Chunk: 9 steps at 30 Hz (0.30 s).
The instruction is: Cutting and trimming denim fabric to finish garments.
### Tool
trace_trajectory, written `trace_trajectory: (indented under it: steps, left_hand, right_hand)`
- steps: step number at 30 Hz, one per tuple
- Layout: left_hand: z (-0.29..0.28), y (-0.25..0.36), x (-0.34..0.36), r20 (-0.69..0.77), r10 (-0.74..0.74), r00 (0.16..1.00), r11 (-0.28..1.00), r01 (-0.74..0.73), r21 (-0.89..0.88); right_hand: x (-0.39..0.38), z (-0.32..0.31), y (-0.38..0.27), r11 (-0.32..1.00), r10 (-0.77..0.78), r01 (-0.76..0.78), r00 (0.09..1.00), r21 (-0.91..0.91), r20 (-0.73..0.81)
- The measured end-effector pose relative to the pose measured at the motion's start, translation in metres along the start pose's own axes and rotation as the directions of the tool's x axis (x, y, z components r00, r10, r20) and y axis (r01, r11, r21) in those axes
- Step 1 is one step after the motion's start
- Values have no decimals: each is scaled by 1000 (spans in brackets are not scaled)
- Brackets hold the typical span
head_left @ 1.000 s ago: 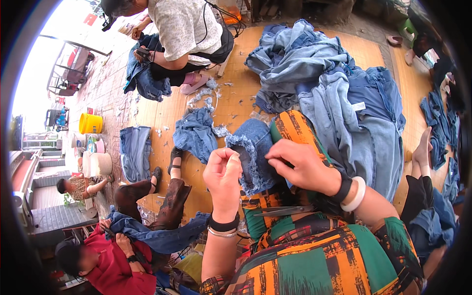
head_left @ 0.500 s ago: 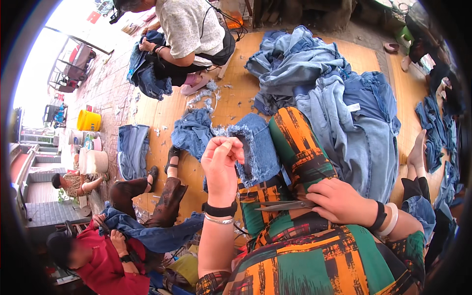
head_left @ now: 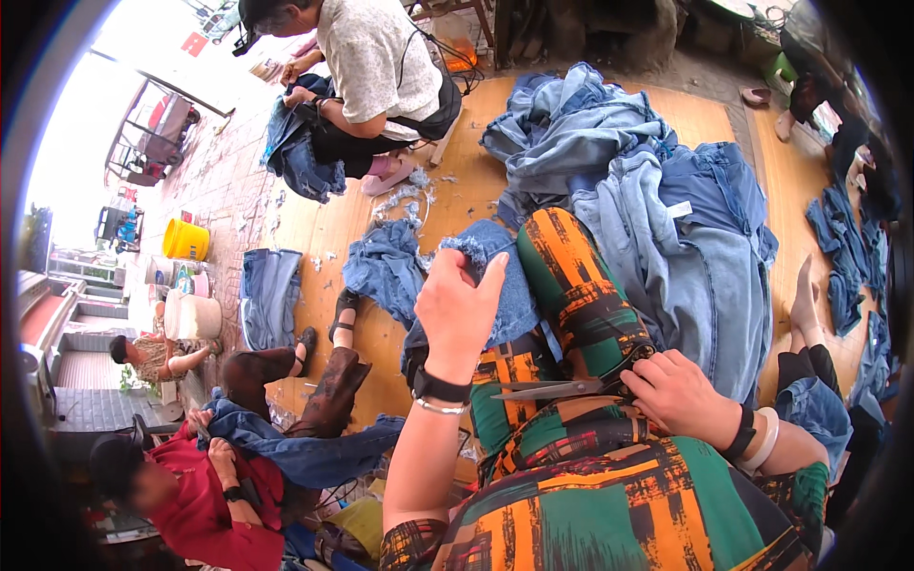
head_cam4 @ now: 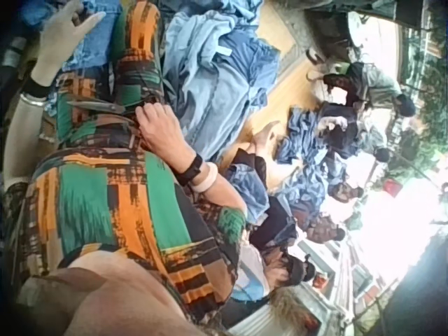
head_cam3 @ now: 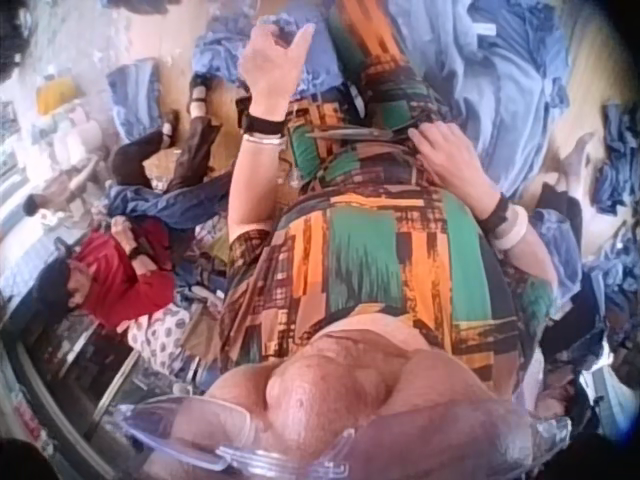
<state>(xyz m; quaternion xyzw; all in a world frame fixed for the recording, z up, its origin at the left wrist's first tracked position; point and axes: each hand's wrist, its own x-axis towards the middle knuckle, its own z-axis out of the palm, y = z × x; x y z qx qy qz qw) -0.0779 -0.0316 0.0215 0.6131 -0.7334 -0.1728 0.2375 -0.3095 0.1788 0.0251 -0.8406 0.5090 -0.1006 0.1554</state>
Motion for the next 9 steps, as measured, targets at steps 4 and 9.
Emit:
trace_trajectory:
  steps: [4, 9]
  left_hand:
    - [10, -13, 4, 6, 53, 999, 992, -52, -112]
    - [12, -25, 2, -25, 112, 993, 945, -114, -306]
  right_hand:
    - [-1, 4, -1, 1000, 3, -3, 1000, 18, 20]
    - [-9, 4, 1, 994, 45, -29, 988, 104, -151]
